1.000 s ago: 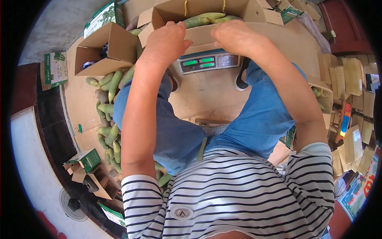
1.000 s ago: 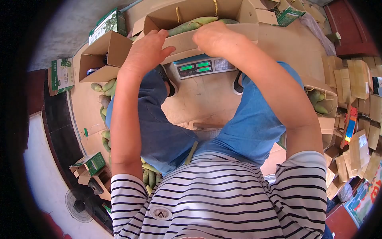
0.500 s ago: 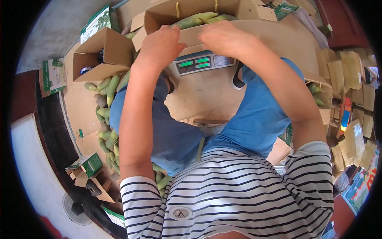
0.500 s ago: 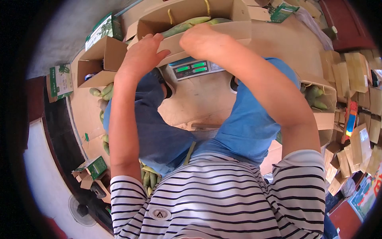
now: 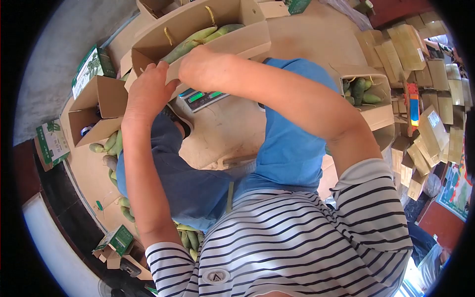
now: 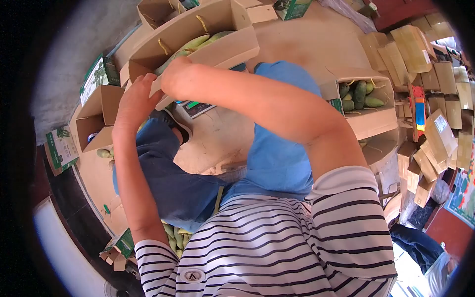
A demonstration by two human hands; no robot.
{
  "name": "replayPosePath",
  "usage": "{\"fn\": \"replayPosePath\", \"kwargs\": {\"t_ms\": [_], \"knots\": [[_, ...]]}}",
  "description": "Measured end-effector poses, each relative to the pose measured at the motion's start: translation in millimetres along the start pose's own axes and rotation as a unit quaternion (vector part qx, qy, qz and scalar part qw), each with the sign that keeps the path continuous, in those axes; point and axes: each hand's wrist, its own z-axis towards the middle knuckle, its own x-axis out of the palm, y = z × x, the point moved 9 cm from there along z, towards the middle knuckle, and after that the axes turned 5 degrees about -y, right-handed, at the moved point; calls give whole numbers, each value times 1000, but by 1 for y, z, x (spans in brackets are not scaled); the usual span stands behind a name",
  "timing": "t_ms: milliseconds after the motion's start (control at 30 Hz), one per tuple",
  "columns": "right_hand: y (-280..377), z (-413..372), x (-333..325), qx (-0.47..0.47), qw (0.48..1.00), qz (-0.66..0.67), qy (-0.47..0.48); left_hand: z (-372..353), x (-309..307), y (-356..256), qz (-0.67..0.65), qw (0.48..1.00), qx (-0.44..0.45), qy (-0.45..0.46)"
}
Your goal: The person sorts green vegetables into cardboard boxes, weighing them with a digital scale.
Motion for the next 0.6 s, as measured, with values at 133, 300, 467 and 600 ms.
{"fn": "replayPosePath", "kwargs": {"t_ms": [133,300,467,600], "knots": [[-1,7,6,16,998,-13,58,1,1,-1,-8,1000,0,-2],[-4,6,7,21,999,1,30,0,-3,-5,-15,1000,13,-16],[-3,7,7,12,1000,16,-3,-2,-1,-5,-25,998,33,-38],[-5,8,12,25,999,-3,48,-4,0,-9,-24,999,27,-22]]}}
